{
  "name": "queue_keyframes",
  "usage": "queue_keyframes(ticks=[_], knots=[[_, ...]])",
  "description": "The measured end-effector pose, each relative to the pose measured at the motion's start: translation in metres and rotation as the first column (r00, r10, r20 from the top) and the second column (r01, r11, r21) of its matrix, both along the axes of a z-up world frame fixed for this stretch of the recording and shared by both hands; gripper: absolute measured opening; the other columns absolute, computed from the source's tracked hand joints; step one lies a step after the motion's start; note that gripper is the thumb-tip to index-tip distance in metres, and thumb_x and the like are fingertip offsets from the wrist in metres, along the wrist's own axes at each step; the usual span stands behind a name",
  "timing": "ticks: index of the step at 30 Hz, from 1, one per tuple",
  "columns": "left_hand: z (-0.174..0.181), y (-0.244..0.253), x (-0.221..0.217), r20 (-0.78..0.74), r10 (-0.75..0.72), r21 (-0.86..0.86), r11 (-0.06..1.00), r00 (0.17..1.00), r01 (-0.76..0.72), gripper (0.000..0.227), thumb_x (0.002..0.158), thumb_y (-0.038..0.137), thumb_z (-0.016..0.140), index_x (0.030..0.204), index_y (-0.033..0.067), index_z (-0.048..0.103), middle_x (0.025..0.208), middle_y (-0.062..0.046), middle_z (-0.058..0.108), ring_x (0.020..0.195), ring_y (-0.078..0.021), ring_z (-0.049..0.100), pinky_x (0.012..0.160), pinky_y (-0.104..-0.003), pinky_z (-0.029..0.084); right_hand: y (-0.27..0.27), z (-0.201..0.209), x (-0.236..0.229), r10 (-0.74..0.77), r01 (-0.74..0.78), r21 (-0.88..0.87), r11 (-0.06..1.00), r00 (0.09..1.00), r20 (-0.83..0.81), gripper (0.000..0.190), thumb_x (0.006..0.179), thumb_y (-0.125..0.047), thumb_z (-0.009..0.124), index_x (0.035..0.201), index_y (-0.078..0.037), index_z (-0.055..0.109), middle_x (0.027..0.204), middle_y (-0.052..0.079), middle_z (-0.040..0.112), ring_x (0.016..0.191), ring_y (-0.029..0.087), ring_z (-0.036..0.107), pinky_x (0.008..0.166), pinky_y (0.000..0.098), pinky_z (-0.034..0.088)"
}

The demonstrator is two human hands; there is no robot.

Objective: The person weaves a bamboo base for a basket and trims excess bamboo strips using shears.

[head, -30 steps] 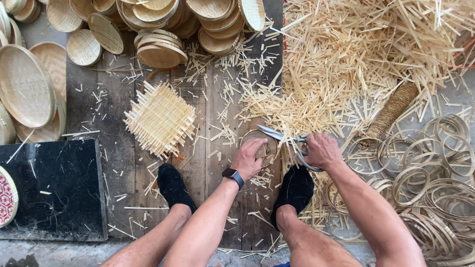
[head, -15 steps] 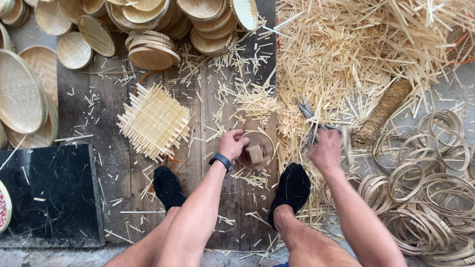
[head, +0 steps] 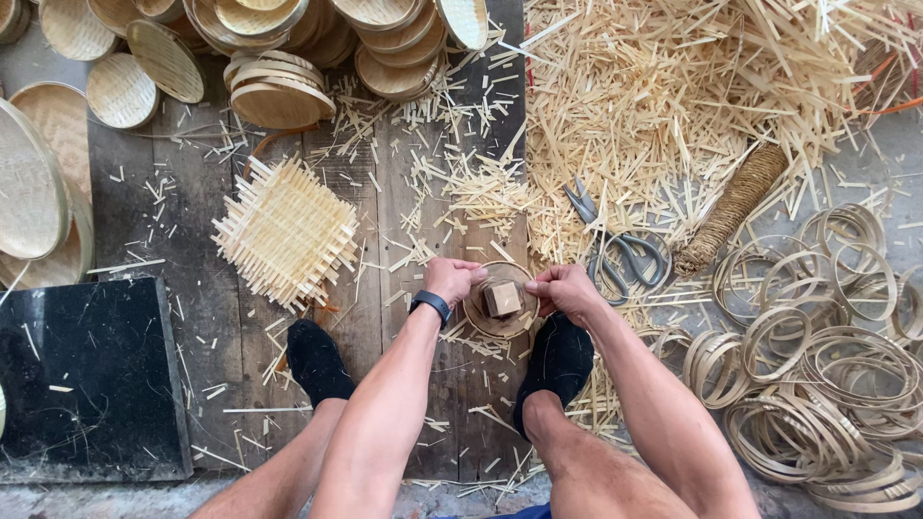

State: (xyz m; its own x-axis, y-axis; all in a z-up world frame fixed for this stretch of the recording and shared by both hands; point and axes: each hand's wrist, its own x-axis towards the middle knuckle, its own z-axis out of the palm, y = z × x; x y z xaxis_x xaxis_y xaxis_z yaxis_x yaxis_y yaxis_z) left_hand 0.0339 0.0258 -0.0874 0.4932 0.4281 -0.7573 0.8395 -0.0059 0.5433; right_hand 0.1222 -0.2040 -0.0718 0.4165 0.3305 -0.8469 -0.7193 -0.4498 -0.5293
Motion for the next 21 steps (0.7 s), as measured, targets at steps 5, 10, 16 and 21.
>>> queue_keyframes(ticks=[5,10,16,21], knots=[[0.022,-0.006,0.001,-0.029,0.074,0.05,0.996,0.997,-0.073,0.023,0.079,0.021,0.087,0.098,0.0086,0.085,0.1,-0.01,0.08,0.089,-0.0184,0.074,0.085,-0.029,0.056,-0.001,0.022,-0.003,-0.09,0.096,0.085,0.992,0.994,-0.064,0.02,0.089,-0.017,0.079,0.092,0.002,0.072,0.077,0.013,0.072,0.061,0.02,0.067,0.057,0.0323,0.059],[0.035,-0.003,-0.057,-0.069,0.479,-0.633,0.656,0.875,-0.41,0.029,0.094,0.018,0.066,0.116,-0.0009,0.067,0.109,-0.015,0.076,0.093,-0.0242,0.075,0.078,-0.038,0.065,-0.004,0.026,-0.023,-0.114,0.131,0.108,0.986,0.982,-0.147,0.02,0.087,-0.015,0.075,0.094,0.004,0.071,0.087,0.015,0.075,0.073,0.022,0.075,0.066,0.0359,0.067],[0.016,-0.029,-0.077,-0.056,0.464,-0.558,0.72,0.884,-0.413,0.021,0.097,0.01,0.063,0.111,-0.0058,0.067,0.101,-0.017,0.076,0.082,-0.0266,0.076,0.068,-0.035,0.066,0.008,0.004,-0.039,-0.132,0.135,0.054,0.989,0.989,-0.062,0.02,0.091,-0.013,0.074,0.093,0.006,0.069,0.081,0.016,0.074,0.068,0.026,0.074,0.061,0.0368,0.064],[0.006,-0.033,-0.077,-0.06,0.45,-0.477,0.771,0.891,-0.422,0.019,0.098,0.007,0.062,0.111,-0.0056,0.07,0.096,-0.015,0.076,0.076,-0.0251,0.075,0.061,-0.032,0.064,0.013,0.018,-0.039,-0.085,0.085,-0.01,0.996,0.996,0.03,0.027,0.091,-0.015,0.074,0.098,0.011,0.07,0.079,0.018,0.074,0.065,0.026,0.074,0.056,0.0362,0.064]])
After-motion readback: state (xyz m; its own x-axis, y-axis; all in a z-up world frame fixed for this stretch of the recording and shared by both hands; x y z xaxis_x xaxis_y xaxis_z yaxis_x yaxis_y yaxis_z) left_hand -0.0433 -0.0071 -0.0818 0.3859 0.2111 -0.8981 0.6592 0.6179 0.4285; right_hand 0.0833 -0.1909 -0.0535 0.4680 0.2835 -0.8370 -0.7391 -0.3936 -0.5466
